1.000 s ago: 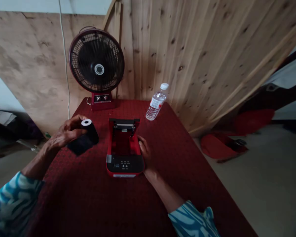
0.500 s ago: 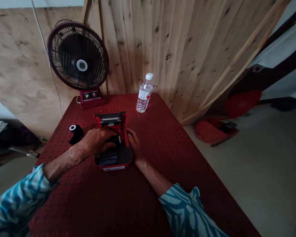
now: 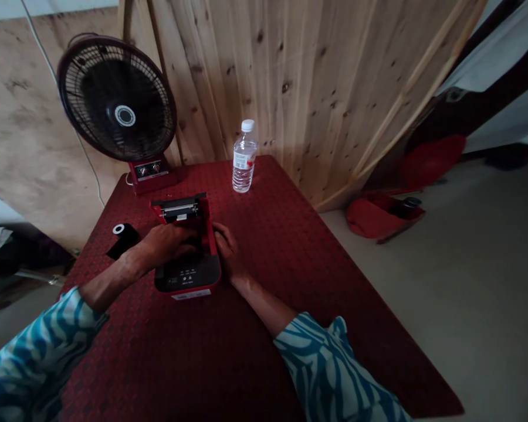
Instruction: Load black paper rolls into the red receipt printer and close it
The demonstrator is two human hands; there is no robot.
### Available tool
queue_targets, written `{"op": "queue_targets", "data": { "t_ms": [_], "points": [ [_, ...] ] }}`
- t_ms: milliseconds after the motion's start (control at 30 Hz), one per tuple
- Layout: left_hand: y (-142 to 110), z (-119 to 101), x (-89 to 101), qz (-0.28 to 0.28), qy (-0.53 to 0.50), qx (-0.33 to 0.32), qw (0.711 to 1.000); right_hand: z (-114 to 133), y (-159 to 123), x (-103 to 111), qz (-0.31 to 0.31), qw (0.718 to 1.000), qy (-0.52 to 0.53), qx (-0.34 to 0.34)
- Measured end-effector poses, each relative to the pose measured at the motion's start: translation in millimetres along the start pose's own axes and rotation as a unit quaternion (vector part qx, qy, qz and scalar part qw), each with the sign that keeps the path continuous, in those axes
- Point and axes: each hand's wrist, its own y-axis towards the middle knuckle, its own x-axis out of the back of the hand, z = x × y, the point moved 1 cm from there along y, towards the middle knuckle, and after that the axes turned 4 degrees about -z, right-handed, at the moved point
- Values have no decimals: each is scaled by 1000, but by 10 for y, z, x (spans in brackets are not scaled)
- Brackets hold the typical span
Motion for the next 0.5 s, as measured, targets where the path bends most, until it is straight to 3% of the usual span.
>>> {"op": "queue_targets", "data": {
  "t_ms": [133,233,500],
  "points": [
    [-456,-1,158,-56,-49,-38,996,-25,0,-11,-5,1000,8,-2],
    [-689,-10,90,-89,-59,-71,992,-64,-1,-21,-12,1000,13,4],
    [-696,-49,-159,-204,3,-151,967,-148,29,-29,-21,999,29,19]
  ]
}}
